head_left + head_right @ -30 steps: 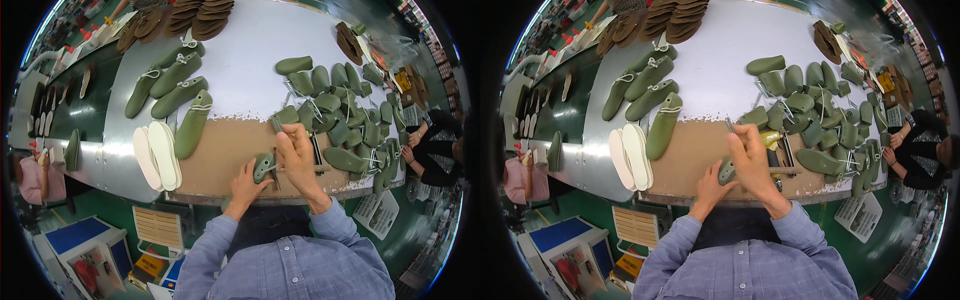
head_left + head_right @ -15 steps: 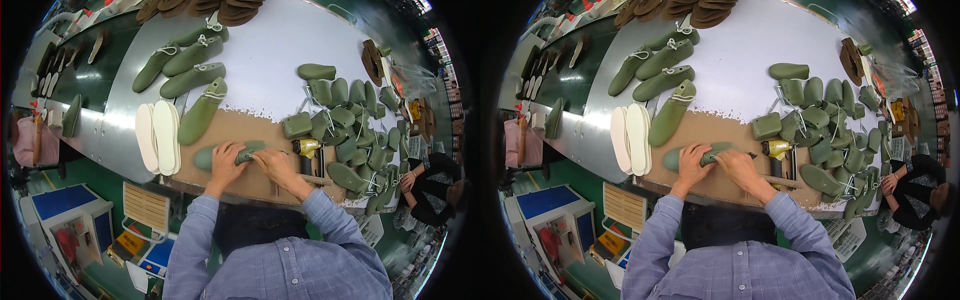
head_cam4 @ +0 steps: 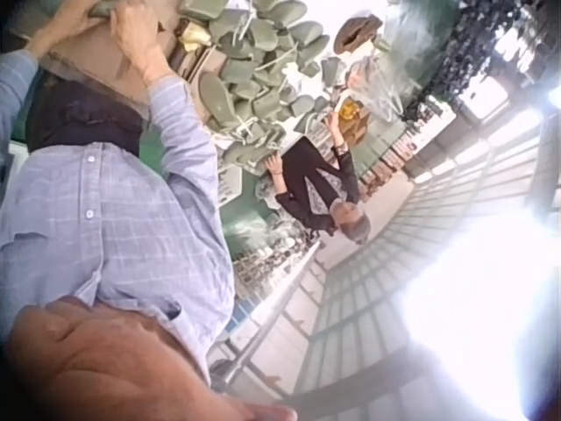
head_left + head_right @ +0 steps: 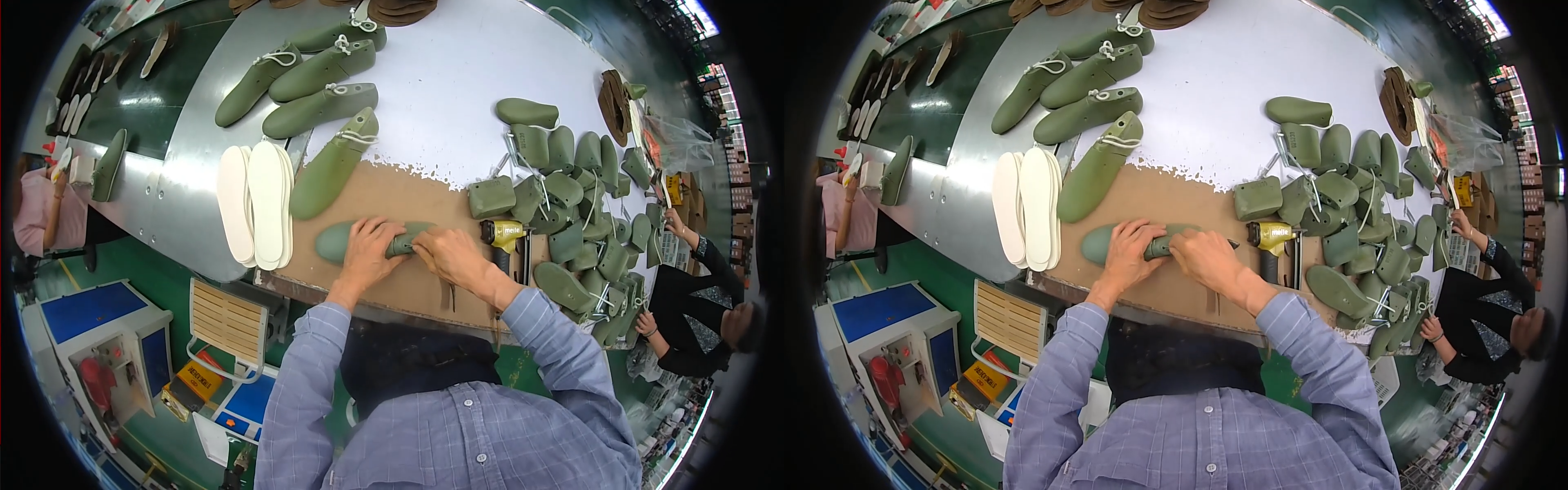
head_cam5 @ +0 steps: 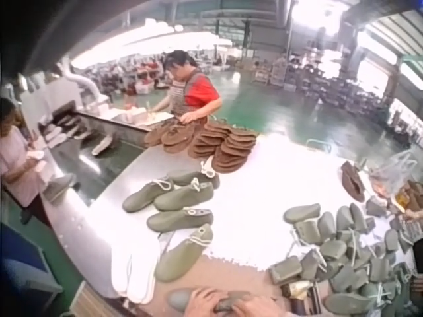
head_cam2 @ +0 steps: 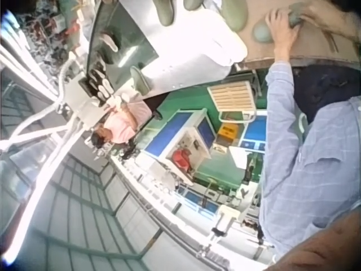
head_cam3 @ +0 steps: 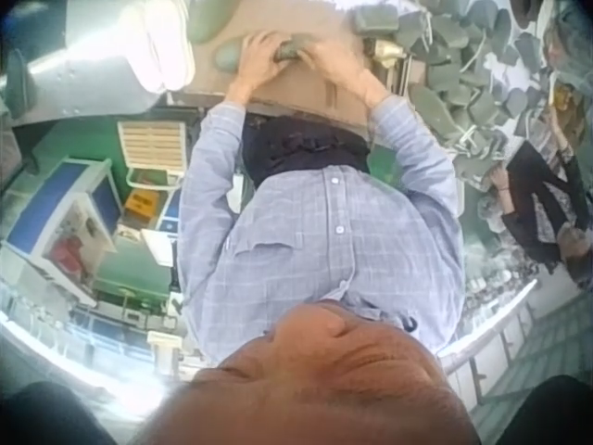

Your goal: The person is assembling shoes by attaching soles to shoe lasts and securing them with tools.

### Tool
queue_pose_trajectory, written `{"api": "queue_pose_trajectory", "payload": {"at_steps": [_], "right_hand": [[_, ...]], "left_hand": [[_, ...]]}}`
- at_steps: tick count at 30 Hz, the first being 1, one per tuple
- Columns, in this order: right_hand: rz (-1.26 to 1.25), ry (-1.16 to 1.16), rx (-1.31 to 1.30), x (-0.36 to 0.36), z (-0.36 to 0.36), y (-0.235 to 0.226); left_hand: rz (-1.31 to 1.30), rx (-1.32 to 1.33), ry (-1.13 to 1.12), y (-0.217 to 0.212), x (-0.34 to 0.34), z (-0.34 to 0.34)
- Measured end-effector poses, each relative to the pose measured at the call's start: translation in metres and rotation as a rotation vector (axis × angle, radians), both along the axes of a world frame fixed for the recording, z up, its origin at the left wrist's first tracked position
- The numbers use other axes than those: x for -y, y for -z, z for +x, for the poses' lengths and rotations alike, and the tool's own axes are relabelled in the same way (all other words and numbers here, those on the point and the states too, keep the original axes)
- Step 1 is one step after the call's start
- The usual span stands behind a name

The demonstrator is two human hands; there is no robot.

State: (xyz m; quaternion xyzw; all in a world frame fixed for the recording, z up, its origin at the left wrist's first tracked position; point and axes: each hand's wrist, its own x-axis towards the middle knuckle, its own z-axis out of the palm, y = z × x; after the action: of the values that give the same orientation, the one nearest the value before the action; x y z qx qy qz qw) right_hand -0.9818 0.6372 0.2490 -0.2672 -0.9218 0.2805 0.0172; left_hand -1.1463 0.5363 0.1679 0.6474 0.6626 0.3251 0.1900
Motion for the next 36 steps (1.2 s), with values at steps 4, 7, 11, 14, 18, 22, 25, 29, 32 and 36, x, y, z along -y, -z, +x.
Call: {"api": "queue_pose_trajectory", "payload": {"at_steps": [4,7,11,14,18,22,25,29,32,36], "right_hand": [[0.044,-0.256,0.231,-0.017,-0.012,-0.008],[0.103,-0.41,0.222,-0.029,-0.016,-0.004],[0.155,-0.516,0.192,-0.035,-0.016,-0.007],[0.047,-0.482,0.221,-0.037,-0.016,-0.005],[0.068,-0.396,0.177,-0.032,-0.013,0.002],[0.003,-0.211,0.15,-0.025,-0.018,-0.004],[-0.077,-0.104,0.138,-0.026,-0.015,-0.002],[-0.048,-0.116,0.229,-0.02,-0.015,-0.006],[-0.008,-0.116,0.2,-0.022,-0.011,-0.002],[-0.186,-0.045,0.214,-0.031,-0.022,-0.007]], "left_hand": [[0.014,0.016,-0.01,-0.002,0.0,0.002],[0.02,0.034,-0.021,-0.002,0.0,0.002],[0.007,0.032,-0.014,-0.004,0.001,0.001],[-0.008,0.041,-0.017,-0.003,0.001,-0.001],[-0.011,0.053,-0.015,-0.005,0.0,-0.001],[-0.027,0.056,-0.019,-0.004,0.002,0.001],[-0.002,0.045,-0.034,-0.006,0.001,0.002],[-0.017,0.048,-0.04,-0.007,0.003,0.003],[-0.004,0.044,-0.03,-0.007,0.0,0.004],[0.003,0.055,-0.034,-0.003,0.001,0.004]]}}
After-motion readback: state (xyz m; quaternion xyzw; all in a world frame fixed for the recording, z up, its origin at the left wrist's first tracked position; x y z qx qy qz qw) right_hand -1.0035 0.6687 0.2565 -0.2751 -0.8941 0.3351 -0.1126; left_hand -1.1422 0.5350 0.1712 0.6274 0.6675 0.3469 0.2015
